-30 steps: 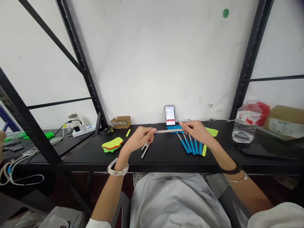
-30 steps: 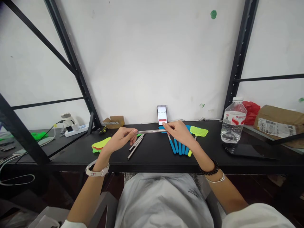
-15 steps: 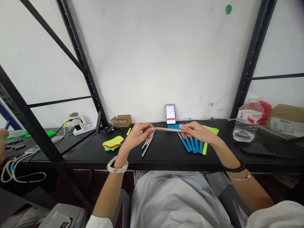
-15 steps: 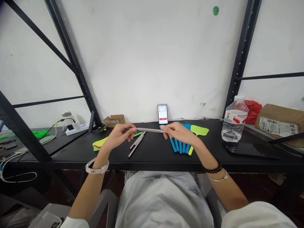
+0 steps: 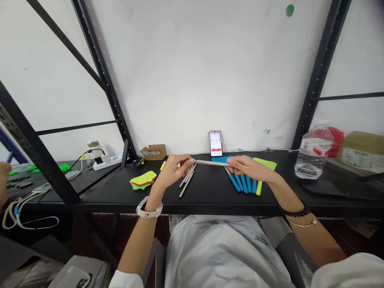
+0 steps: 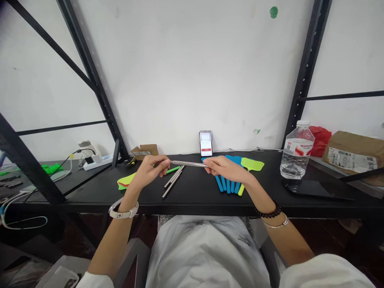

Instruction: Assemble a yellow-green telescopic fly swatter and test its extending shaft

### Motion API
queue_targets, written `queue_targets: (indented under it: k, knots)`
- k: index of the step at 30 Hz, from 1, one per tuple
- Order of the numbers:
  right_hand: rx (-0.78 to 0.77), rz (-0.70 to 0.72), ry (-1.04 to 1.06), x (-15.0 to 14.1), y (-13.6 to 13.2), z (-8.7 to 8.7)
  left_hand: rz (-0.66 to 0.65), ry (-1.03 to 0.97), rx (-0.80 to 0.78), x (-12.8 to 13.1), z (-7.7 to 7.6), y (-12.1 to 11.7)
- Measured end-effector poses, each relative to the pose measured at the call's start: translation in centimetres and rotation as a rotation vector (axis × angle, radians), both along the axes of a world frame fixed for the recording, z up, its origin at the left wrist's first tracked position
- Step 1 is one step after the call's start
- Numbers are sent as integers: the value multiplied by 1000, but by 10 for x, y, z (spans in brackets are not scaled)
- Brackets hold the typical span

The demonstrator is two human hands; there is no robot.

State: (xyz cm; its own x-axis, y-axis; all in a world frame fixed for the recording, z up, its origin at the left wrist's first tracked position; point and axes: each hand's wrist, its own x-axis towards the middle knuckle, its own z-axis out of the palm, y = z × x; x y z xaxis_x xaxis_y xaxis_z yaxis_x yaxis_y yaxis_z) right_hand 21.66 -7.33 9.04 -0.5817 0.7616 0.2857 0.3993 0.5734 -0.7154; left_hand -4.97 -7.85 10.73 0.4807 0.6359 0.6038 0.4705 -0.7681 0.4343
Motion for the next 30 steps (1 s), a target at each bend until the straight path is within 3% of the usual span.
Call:
queue_targets:
  k: [14,30]
  knots:
    - [230,-148,-86,-2,-2,1,33,73,91,1,1,-1]
    - [398,-152,-187,6,-3,6,13,85,189,2,-2,1]
